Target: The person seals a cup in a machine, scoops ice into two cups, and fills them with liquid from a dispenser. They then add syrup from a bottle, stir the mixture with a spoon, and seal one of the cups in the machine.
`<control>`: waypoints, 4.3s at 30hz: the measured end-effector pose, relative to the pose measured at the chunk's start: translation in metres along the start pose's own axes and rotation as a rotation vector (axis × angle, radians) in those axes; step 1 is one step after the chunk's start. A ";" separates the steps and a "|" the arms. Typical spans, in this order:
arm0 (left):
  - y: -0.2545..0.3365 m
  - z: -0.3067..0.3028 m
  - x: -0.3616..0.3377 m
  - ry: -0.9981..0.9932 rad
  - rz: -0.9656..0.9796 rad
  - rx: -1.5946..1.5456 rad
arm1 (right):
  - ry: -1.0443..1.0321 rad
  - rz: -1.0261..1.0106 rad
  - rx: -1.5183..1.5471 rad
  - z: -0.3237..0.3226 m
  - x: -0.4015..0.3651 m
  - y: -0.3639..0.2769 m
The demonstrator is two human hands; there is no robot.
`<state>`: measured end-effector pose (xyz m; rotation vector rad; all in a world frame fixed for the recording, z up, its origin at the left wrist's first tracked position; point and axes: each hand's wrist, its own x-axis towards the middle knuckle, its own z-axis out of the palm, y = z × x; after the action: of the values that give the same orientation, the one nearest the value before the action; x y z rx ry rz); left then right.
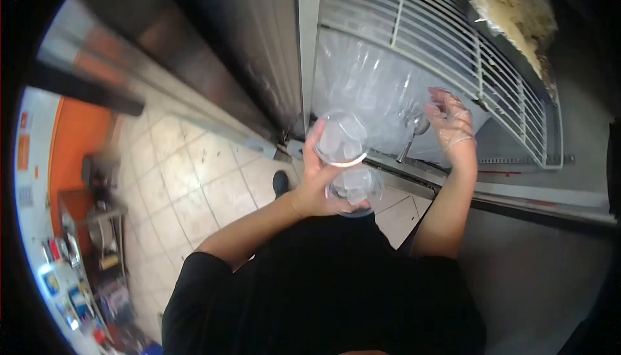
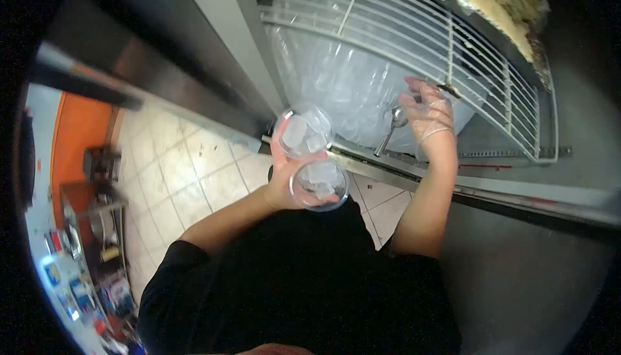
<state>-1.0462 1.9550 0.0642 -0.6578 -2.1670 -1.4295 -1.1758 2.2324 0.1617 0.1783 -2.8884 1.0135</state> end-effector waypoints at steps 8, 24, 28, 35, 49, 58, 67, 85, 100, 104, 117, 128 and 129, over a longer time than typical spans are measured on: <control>0.056 0.007 -0.051 0.256 -0.237 0.272 | -0.386 0.378 -0.194 0.005 0.005 0.040; 0.106 -0.045 -0.138 0.373 -0.390 0.503 | -0.008 0.326 0.270 0.066 0.036 0.103; 0.119 -0.091 -0.177 0.416 -0.360 0.523 | 0.044 0.035 -0.456 0.041 0.015 0.073; 0.163 -0.192 -0.260 0.438 -0.373 0.601 | -0.679 -0.505 0.749 0.120 -0.177 -0.250; 0.156 -0.363 -0.391 0.642 -0.520 0.691 | -1.352 -1.113 0.217 0.353 -0.306 -0.508; 0.139 -0.550 -0.459 1.000 -0.646 1.123 | -1.422 -1.830 0.437 0.522 -0.345 -0.745; 0.202 -0.684 -0.549 1.411 -0.875 1.397 | -1.619 -2.231 0.736 0.608 -0.512 -0.960; 0.277 -1.020 -0.821 1.447 -0.930 1.354 | -1.320 -2.520 0.912 0.773 -0.810 -1.278; 0.293 -1.250 -1.010 1.893 -0.878 1.751 | -1.400 -3.069 -0.029 0.887 -1.087 -1.489; 0.325 -1.290 -1.079 1.878 -1.145 1.784 | -1.325 -3.092 0.081 0.913 -1.166 -1.513; 0.462 -1.457 -1.348 1.740 -0.869 1.519 | -1.560 -2.674 0.635 1.018 -1.383 -1.652; 0.523 -1.634 -1.503 1.675 -0.906 1.648 | -1.928 -1.945 0.542 1.180 -1.497 -1.726; 0.527 -1.651 -1.516 1.601 -0.924 1.699 | -2.077 -1.748 0.510 1.190 -1.514 -1.729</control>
<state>0.6480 0.3960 0.0980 1.5913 -1.2536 0.2885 0.5173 0.2748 0.1370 -2.0541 0.2651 -0.4042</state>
